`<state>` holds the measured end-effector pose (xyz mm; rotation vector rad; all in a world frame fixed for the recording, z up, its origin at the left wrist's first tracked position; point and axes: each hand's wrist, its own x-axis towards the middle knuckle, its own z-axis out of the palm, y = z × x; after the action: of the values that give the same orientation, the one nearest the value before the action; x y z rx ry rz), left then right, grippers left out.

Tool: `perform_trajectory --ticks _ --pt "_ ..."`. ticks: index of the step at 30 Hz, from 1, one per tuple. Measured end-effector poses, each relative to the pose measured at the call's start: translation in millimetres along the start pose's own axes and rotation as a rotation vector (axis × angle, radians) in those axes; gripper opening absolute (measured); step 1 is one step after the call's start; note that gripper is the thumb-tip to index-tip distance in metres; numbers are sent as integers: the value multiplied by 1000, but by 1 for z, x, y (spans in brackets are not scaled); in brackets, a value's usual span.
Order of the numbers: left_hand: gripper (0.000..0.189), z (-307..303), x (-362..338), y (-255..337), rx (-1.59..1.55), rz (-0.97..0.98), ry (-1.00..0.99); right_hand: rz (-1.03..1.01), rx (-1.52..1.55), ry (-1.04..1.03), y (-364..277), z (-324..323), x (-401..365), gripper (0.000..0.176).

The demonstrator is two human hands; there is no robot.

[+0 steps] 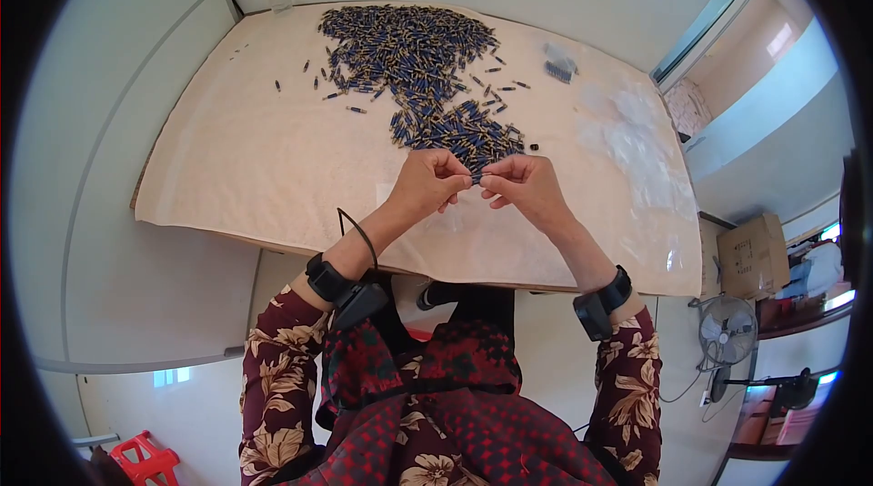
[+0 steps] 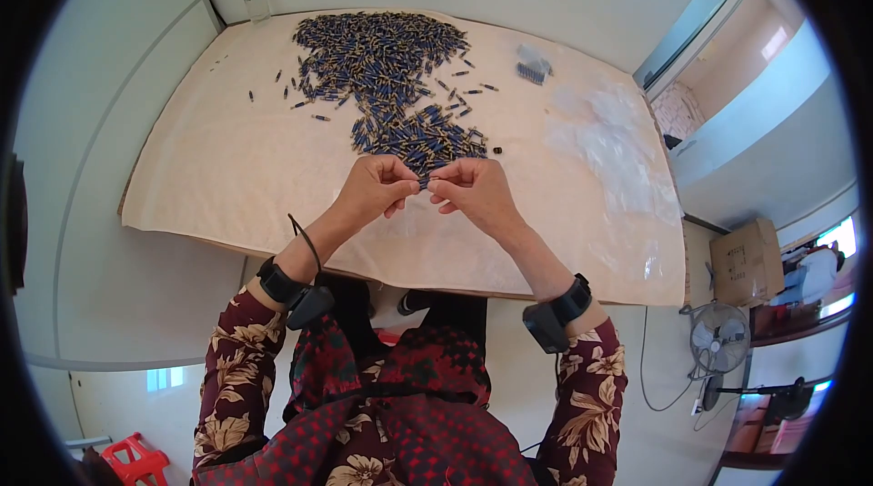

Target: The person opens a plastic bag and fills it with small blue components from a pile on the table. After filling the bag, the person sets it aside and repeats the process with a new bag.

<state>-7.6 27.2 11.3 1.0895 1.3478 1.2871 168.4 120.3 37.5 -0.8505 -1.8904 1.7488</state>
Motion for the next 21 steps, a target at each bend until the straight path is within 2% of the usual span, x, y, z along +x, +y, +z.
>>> perform_trajectory --ticks 2,5,6,9,13,21 --pt "4 -2 -4 0 58 -24 -37 -15 23 13 8 -2 -10 15" --pt "13 -12 -7 -4 402 252 -10 -61 54 43 19 -4 -25 13" --pt "13 -13 -9 -6 407 252 -13 -40 56 44 25 -5 -28 13" --pt "23 -10 -23 -15 888 464 -146 2 63 48 38 -6 -32 12" --pt "23 -9 -25 -20 827 397 -205 46 63 48 44 0 -31 13" --pt "12 -11 -24 -24 714 456 -155 123 71 -5 44 16 -24 14"
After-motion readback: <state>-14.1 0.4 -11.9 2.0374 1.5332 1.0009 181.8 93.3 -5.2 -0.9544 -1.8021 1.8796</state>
